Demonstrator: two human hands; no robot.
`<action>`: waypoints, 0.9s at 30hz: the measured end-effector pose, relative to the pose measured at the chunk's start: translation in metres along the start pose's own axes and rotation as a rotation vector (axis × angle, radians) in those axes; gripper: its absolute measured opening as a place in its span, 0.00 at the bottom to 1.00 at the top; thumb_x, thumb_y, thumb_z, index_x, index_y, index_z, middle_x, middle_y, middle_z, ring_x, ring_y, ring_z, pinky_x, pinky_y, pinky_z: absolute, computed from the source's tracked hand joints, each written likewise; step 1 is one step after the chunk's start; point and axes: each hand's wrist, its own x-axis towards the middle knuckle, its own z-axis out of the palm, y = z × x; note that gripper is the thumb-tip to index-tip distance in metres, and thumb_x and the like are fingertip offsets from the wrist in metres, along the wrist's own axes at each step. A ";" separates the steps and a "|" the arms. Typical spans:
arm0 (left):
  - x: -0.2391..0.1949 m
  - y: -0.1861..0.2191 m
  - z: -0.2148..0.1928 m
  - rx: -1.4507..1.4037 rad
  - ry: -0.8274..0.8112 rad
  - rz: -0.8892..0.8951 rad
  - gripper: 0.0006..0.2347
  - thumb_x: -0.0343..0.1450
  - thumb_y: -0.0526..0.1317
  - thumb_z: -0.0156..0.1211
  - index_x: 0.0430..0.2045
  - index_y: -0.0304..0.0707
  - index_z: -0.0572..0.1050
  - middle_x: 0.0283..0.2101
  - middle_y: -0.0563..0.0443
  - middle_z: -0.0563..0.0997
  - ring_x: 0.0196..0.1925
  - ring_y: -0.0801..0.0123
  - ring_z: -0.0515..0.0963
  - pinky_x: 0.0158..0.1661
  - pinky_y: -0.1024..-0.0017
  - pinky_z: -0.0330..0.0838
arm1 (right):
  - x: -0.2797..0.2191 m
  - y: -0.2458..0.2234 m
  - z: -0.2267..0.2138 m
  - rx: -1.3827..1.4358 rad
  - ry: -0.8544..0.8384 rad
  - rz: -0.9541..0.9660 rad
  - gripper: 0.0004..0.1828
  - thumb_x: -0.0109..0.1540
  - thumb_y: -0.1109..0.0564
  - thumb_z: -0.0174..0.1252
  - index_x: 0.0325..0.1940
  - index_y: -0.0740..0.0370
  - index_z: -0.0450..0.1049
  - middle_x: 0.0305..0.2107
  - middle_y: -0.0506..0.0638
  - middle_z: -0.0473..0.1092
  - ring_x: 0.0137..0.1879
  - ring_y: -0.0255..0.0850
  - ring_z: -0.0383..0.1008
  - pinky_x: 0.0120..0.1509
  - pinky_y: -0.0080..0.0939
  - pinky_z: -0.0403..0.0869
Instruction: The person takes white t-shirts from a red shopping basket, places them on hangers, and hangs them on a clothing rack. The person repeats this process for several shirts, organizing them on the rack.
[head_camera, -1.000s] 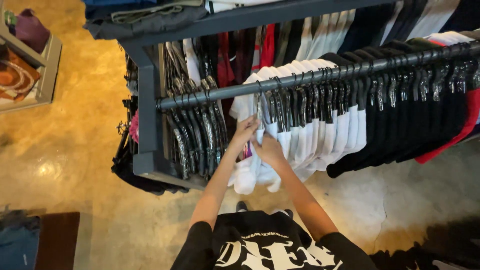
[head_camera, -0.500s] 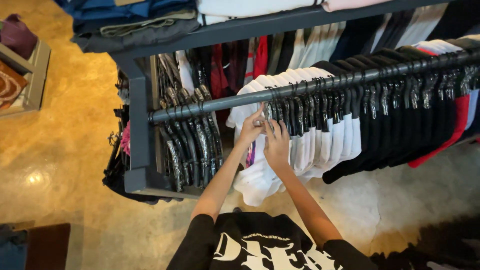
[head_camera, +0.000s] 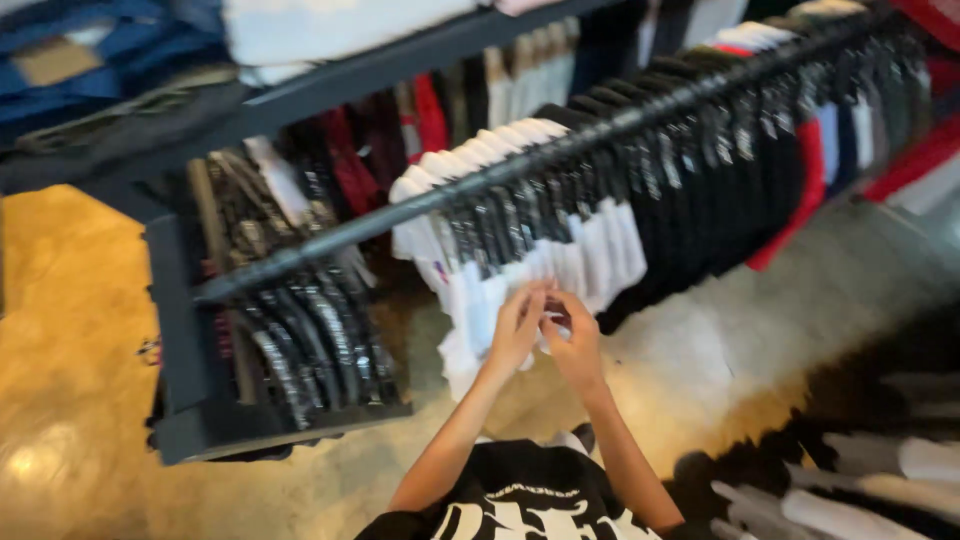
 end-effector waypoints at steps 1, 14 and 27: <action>-0.014 -0.006 0.018 -0.396 -0.132 -0.345 0.14 0.80 0.39 0.48 0.55 0.29 0.74 0.42 0.47 0.82 0.44 0.63 0.81 0.47 0.67 0.78 | -0.011 -0.001 -0.020 0.081 0.008 0.078 0.20 0.61 0.68 0.57 0.58 0.65 0.72 0.46 0.51 0.75 0.49 0.38 0.78 0.53 0.37 0.77; -0.087 0.003 0.259 -0.376 -0.778 -0.471 0.13 0.78 0.38 0.55 0.52 0.27 0.77 0.47 0.51 0.82 0.50 0.74 0.80 0.52 0.76 0.73 | -0.140 0.029 -0.282 0.013 0.329 0.225 0.11 0.60 0.67 0.59 0.47 0.67 0.75 0.40 0.49 0.75 0.47 0.36 0.77 0.55 0.37 0.76; -0.062 -0.034 0.442 -0.455 -1.321 -0.590 0.16 0.77 0.37 0.56 0.57 0.26 0.75 0.52 0.48 0.82 0.52 0.72 0.79 0.56 0.72 0.73 | -0.157 0.045 -0.424 0.097 0.714 0.329 0.03 0.61 0.65 0.61 0.39 0.67 0.76 0.34 0.46 0.76 0.42 0.32 0.76 0.47 0.33 0.75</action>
